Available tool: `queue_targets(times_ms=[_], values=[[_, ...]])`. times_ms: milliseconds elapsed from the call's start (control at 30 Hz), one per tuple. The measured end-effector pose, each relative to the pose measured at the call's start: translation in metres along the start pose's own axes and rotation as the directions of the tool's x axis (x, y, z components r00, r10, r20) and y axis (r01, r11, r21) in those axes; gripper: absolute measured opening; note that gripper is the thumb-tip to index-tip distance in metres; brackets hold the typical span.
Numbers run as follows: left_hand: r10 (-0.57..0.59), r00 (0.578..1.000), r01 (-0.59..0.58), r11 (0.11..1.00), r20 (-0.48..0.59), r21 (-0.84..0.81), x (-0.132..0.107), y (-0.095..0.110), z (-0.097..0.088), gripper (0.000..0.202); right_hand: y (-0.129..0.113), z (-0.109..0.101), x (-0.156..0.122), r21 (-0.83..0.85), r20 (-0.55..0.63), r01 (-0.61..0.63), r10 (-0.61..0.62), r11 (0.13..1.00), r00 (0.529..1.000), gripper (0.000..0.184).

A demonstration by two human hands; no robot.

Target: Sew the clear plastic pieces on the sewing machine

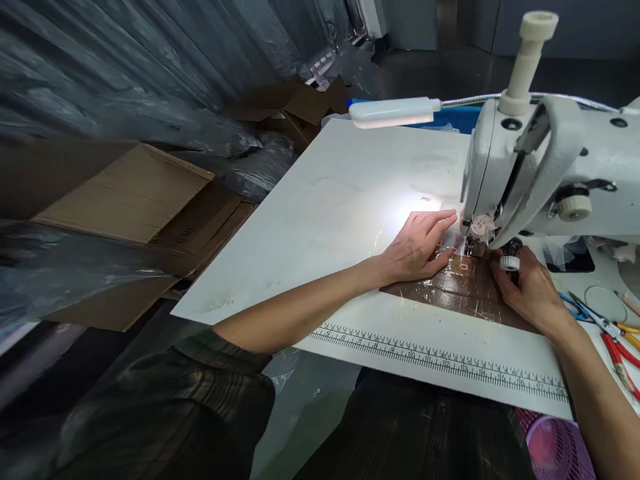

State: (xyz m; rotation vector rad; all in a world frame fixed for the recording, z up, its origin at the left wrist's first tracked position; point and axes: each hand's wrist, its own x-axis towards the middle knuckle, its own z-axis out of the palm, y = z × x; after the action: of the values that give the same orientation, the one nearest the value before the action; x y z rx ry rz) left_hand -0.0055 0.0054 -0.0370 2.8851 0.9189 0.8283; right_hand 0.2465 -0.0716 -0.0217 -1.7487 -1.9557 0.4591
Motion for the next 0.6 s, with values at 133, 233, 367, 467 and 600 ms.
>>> queue_targets(times_ms=[133,233,367,467,600], values=[[0.023,0.991,-0.026,0.999,0.133,0.02,0.011,-0.006,-0.006,0.051,-0.001,0.0,0.002,-0.045,0.022,0.035,-0.034,0.998,0.999,0.041],[-0.034,0.971,0.017,0.997,0.236,0.074,0.038,-0.026,-0.016,0.046,0.003,0.006,0.001,-0.058,-0.016,0.051,-0.052,0.997,0.998,0.038],[-0.261,0.926,0.251,0.965,0.272,0.07,0.086,-0.065,-0.028,0.031,0.011,0.017,0.001,-0.08,-0.089,0.0,-0.007,0.997,0.996,0.041],[-0.349,0.872,0.366,0.931,0.342,0.017,0.109,-0.09,-0.027,0.047,0.016,0.02,0.001,-0.104,-0.113,-0.006,-0.006,0.995,0.994,0.042],[-0.416,0.843,0.461,0.886,0.341,-0.06,0.12,-0.104,-0.016,0.048,0.018,0.018,0.001,-0.091,-0.125,0.017,-0.028,0.996,0.992,0.043]])
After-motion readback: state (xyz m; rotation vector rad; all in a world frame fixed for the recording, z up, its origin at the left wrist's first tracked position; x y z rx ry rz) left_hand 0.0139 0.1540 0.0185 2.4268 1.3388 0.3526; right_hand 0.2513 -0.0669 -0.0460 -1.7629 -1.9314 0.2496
